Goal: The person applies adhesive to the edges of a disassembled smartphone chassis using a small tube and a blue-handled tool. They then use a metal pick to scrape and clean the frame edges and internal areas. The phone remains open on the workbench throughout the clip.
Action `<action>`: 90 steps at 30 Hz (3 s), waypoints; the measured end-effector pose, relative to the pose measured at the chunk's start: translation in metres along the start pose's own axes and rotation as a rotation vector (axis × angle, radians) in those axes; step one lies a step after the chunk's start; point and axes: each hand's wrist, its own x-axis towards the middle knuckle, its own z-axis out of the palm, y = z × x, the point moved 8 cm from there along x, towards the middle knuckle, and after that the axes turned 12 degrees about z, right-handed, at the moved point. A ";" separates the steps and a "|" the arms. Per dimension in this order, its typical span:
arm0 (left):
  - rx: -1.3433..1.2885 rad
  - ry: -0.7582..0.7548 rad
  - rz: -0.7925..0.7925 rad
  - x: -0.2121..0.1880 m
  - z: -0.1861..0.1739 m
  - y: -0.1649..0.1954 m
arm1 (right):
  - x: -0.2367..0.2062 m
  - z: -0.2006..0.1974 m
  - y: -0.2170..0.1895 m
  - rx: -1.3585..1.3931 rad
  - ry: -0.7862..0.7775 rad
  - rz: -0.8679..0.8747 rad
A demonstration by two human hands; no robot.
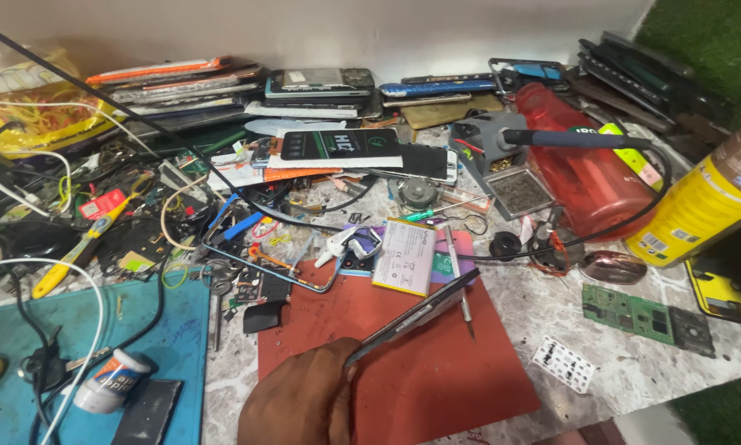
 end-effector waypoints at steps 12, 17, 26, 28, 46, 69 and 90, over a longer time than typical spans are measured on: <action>-0.021 -0.043 -0.035 0.007 -0.005 0.013 | -0.030 0.032 0.024 -0.003 -0.169 0.059; -0.038 -0.028 -0.016 0.009 -0.009 0.016 | -0.074 0.055 0.039 -0.152 -0.457 0.113; -0.040 0.012 0.014 0.013 -0.016 0.024 | -0.116 0.081 0.055 -0.287 -0.770 0.071; -0.044 0.024 0.014 0.015 -0.017 0.025 | -0.107 0.077 0.047 -0.230 -0.673 0.085; -0.146 0.018 0.131 0.006 -0.022 0.034 | -0.096 0.138 -0.002 -0.197 -0.380 0.022; -0.125 0.025 0.183 0.008 -0.023 0.041 | -0.087 0.133 -0.001 -0.456 -0.182 -0.072; -0.115 0.026 0.110 0.012 -0.025 0.042 | -0.106 0.159 -0.039 -0.376 -0.360 -0.271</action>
